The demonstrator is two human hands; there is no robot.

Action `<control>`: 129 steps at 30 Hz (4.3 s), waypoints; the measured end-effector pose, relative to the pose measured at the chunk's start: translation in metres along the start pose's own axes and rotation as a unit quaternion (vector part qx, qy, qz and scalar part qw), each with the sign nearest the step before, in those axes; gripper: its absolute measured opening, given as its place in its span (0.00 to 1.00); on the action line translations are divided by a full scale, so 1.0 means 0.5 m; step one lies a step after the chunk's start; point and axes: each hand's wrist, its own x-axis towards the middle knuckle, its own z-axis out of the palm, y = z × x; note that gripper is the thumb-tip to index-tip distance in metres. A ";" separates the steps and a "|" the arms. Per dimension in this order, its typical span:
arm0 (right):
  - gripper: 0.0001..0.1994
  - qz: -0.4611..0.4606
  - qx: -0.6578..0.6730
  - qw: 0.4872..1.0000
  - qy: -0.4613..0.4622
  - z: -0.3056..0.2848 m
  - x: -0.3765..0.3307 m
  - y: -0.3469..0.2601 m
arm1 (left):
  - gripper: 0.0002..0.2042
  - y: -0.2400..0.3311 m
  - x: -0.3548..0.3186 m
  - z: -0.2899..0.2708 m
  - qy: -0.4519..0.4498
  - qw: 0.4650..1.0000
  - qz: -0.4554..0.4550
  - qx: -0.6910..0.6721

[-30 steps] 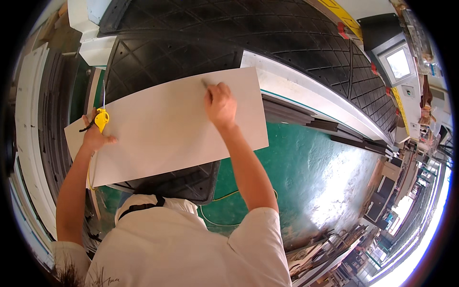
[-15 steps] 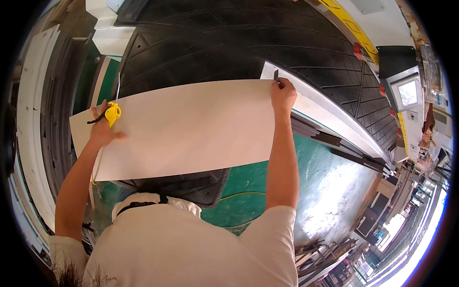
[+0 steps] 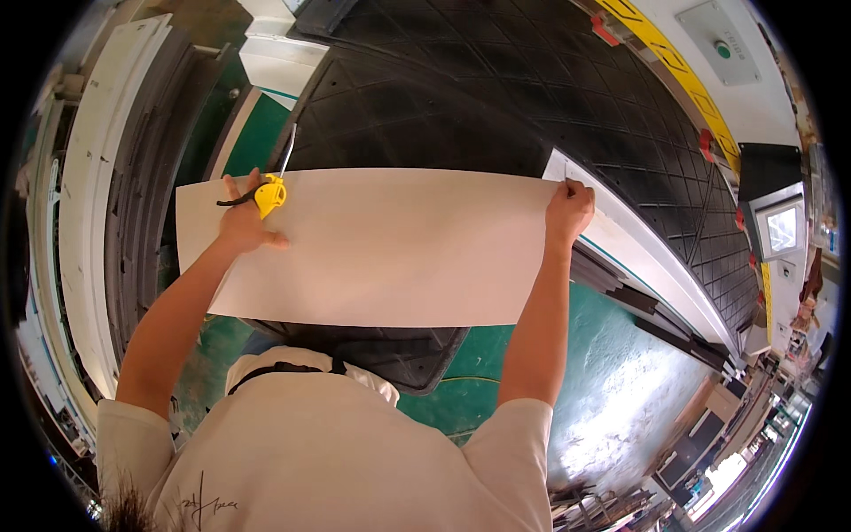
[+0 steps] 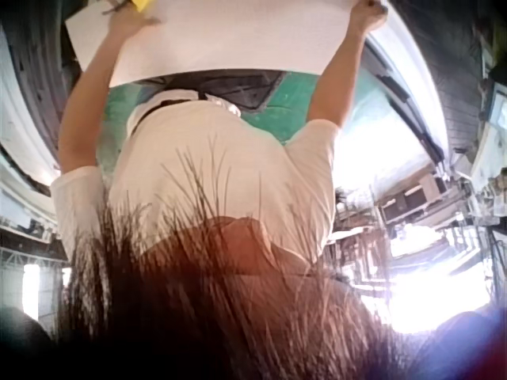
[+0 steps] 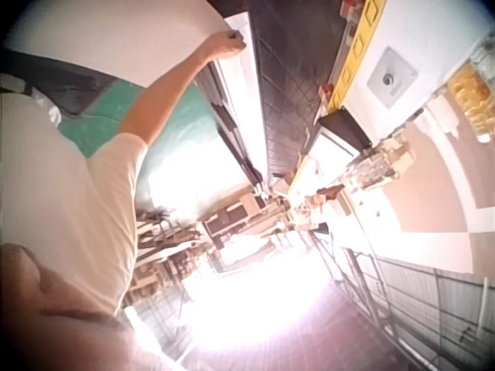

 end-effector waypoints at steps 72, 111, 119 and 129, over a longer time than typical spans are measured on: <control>0.11 -0.051 0.141 0.968 -0.200 0.404 -0.661 -1.222 | 0.21 -0.707 -0.232 0.179 -0.056 0.829 0.048 -0.554; 0.03 -0.490 0.200 0.772 -0.353 0.401 -0.576 -1.242 | 0.20 -0.601 -0.358 0.227 0.055 0.611 -0.211 -0.761; 0.05 -0.591 0.291 0.578 -0.481 0.167 -0.945 -1.080 | 0.26 -0.548 -0.424 0.327 0.170 0.373 -0.211 -0.887; 0.05 -0.456 0.228 0.780 -0.363 0.303 -0.742 -1.156 | 0.22 -0.471 -0.743 0.669 0.206 0.640 -0.539 -0.508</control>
